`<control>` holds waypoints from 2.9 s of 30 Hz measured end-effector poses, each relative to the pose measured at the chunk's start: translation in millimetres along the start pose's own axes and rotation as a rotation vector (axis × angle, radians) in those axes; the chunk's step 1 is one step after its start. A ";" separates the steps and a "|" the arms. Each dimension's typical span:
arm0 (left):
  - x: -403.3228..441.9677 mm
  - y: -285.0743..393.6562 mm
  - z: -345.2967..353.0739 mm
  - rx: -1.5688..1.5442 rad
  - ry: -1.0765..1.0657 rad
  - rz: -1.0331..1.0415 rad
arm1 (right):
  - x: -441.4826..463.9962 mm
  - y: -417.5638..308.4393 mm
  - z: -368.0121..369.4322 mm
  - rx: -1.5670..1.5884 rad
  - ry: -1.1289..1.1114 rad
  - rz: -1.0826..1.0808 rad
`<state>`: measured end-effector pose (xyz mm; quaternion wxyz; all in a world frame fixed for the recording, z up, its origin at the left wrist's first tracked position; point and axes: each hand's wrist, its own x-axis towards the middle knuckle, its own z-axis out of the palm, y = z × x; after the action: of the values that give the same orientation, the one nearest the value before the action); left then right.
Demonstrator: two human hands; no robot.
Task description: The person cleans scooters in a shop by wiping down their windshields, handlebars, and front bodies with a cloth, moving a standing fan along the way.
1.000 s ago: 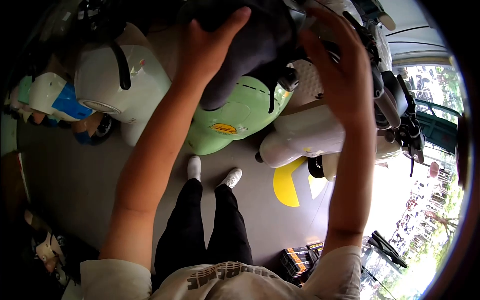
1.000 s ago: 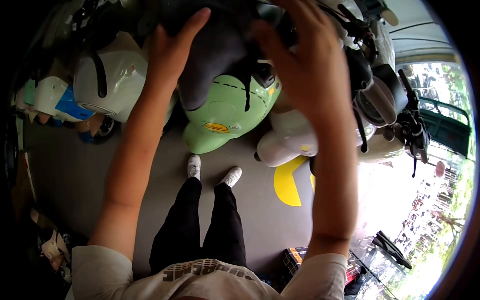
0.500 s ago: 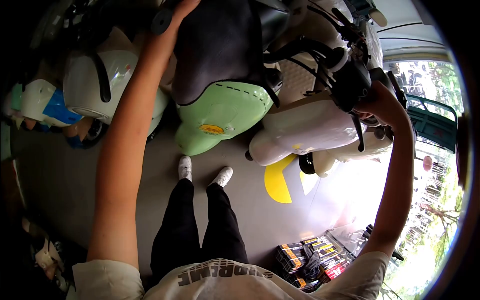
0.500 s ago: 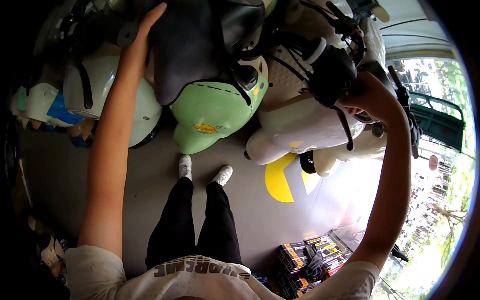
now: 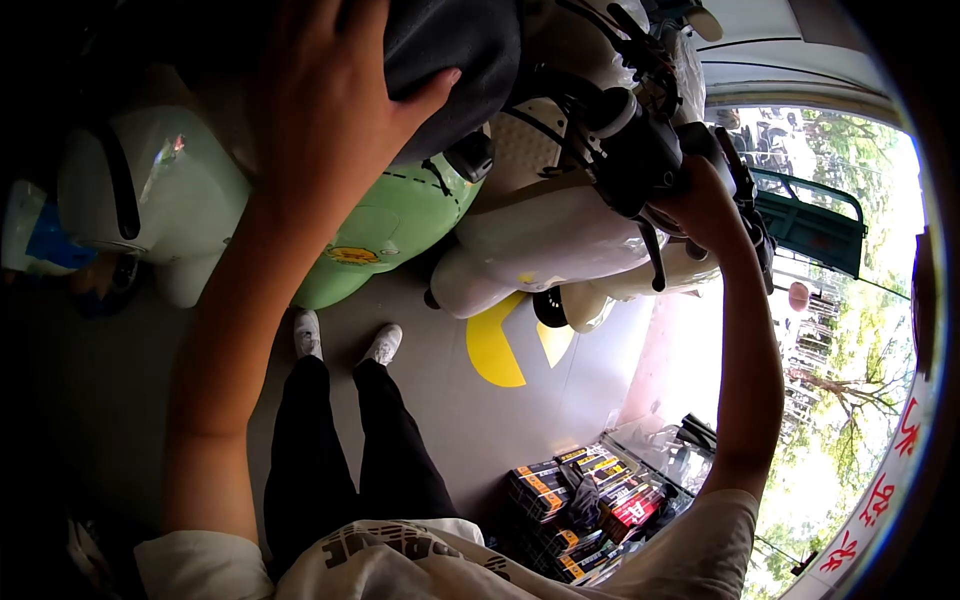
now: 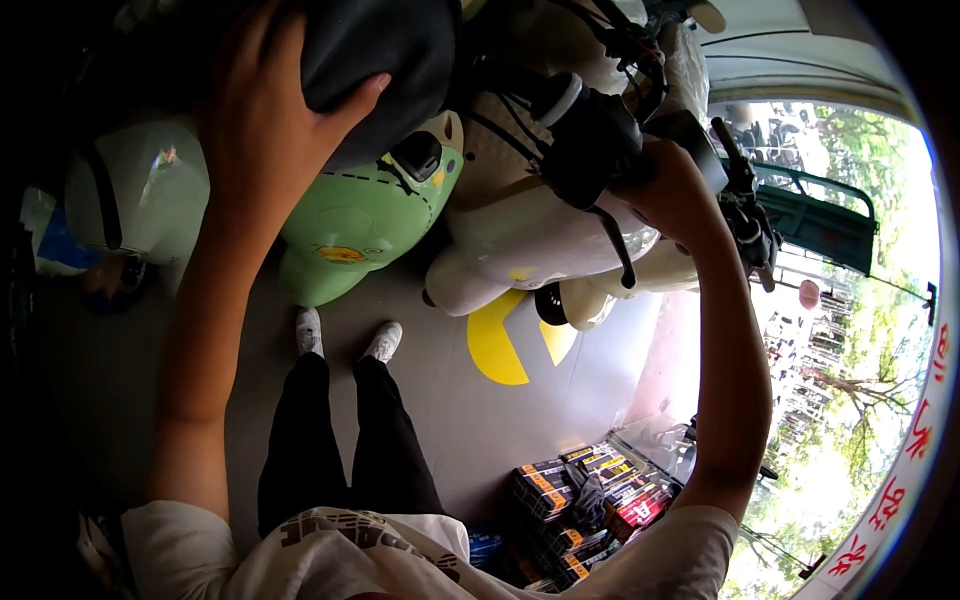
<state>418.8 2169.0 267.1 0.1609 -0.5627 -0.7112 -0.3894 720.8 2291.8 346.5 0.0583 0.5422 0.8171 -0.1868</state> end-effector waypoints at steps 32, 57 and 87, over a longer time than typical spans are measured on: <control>64.7 -13.3 28.7 0.068 -0.456 -0.231 | 11.4 25.7 10.5 -0.117 0.090 -0.057; 1.2 -31.0 20.7 -0.228 0.022 0.080 | 1.9 12.7 18.7 -0.246 0.310 -0.062; -56.1 -163.7 139.9 -1.421 -0.442 -0.880 | 7.0 12.7 18.3 -0.243 0.280 -0.051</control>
<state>314.2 2223.6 78.4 -0.5364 -0.2662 -0.4673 -0.6505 727.5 2295.4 324.5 0.0041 0.5309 0.8473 -0.0109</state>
